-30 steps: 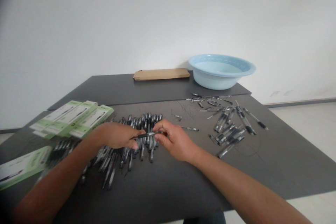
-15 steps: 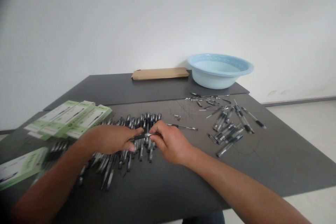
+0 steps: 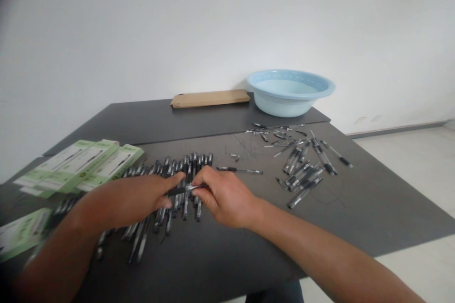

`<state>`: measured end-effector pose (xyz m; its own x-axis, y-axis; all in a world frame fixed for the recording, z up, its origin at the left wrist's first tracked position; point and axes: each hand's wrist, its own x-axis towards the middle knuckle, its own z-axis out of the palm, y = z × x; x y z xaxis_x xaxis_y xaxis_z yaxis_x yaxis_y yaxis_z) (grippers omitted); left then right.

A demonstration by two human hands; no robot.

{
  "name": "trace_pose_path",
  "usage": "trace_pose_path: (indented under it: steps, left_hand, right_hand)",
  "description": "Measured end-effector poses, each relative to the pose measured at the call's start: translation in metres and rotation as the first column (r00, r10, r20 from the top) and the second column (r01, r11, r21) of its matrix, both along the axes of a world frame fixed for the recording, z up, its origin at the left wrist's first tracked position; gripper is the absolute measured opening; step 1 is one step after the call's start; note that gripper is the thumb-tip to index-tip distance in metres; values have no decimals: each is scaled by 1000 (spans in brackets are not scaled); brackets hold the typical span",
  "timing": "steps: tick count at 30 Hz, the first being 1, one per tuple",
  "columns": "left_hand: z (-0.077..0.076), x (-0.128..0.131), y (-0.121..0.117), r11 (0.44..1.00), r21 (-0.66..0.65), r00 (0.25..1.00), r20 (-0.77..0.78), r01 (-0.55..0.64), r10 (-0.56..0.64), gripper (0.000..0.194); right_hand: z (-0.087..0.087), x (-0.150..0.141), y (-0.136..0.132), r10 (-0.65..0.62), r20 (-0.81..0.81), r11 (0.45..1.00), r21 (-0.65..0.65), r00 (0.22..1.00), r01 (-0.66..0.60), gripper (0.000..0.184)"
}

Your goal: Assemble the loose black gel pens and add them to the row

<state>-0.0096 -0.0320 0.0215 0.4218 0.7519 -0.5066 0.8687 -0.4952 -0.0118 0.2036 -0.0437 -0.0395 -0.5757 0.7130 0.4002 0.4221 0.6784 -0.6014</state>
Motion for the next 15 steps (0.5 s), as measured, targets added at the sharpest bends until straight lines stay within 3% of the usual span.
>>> trace_pose_path:
  steps: [15]
  left_hand:
    - [-7, -10, -11, 995, 95, 994, 106, -20, 10, 54]
  right_hand:
    - [5, -1, -6, 45, -34, 998, 34, 998, -44, 7]
